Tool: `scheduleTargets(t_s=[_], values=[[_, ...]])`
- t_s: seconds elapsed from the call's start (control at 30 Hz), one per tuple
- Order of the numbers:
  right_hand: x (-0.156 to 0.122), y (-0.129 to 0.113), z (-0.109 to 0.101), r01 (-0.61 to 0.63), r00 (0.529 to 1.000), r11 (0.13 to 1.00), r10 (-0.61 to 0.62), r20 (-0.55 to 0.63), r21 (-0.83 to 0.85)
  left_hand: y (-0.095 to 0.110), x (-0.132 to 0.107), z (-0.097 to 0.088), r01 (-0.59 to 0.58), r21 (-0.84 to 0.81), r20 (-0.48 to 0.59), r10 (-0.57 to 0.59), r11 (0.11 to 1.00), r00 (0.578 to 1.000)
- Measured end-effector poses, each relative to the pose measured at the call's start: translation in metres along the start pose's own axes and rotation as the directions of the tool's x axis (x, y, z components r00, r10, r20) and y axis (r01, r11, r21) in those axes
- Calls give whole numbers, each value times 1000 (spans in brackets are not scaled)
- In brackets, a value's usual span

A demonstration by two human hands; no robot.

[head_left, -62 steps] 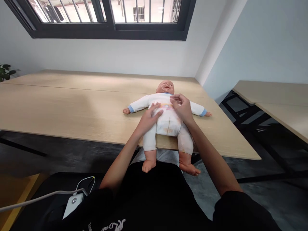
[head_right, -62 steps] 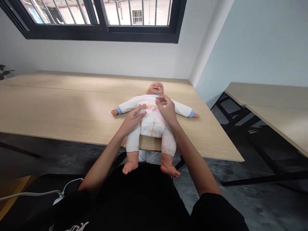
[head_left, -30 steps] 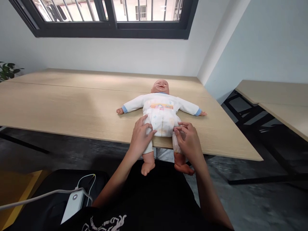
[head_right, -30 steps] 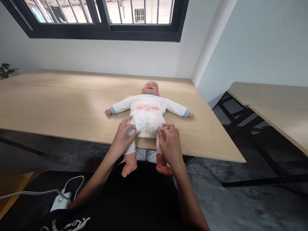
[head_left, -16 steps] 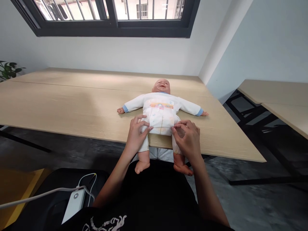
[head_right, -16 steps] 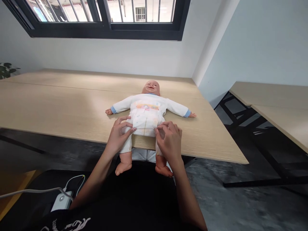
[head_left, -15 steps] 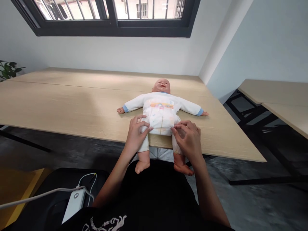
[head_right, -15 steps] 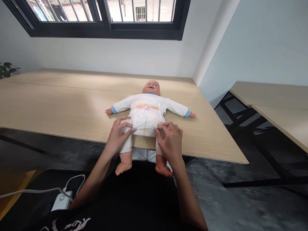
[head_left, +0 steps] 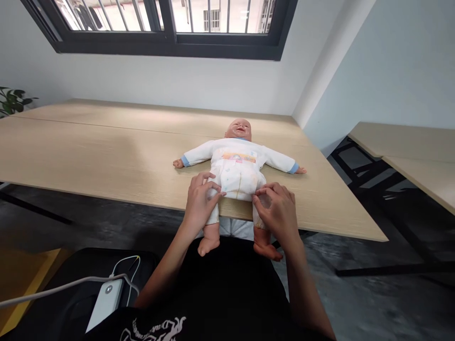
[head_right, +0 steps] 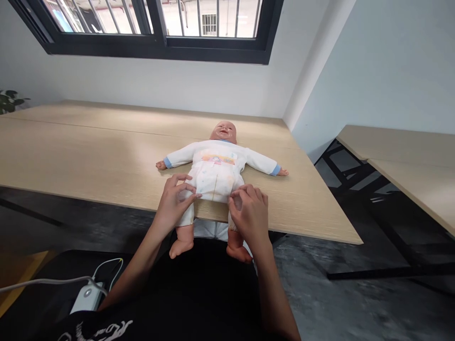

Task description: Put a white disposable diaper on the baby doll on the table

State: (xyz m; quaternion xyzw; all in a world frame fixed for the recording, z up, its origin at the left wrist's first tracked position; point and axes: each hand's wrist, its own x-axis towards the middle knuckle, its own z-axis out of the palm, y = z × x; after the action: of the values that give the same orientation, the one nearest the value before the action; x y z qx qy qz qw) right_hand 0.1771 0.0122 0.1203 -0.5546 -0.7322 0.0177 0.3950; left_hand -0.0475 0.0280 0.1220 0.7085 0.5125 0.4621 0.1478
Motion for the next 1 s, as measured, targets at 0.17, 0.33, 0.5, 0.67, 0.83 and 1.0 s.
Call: scheduleTargets(t_s=[0.17,0.33,0.5,0.67,0.83,1.0], values=[[14,19,-4,-169,980,874,199,-19,456,-2,3,-5,28,-34,63,-26,999,998],[47,36,11,-439,864,519,468,186,733,-10,16,0,157,-362,47,-151,919,987],[77,31,24,-638,748,135,343,568,758,-29,52,13,435,-832,186,-565,344,804],[96,34,32,-690,684,7,332,649,724,-39,84,27,551,-813,366,-570,188,736],[110,50,48,-721,688,35,147,710,692,-36,92,36,617,-758,528,-358,210,770],[110,44,48,-726,686,125,73,724,676,-34,86,33,479,-775,426,-220,413,878]])
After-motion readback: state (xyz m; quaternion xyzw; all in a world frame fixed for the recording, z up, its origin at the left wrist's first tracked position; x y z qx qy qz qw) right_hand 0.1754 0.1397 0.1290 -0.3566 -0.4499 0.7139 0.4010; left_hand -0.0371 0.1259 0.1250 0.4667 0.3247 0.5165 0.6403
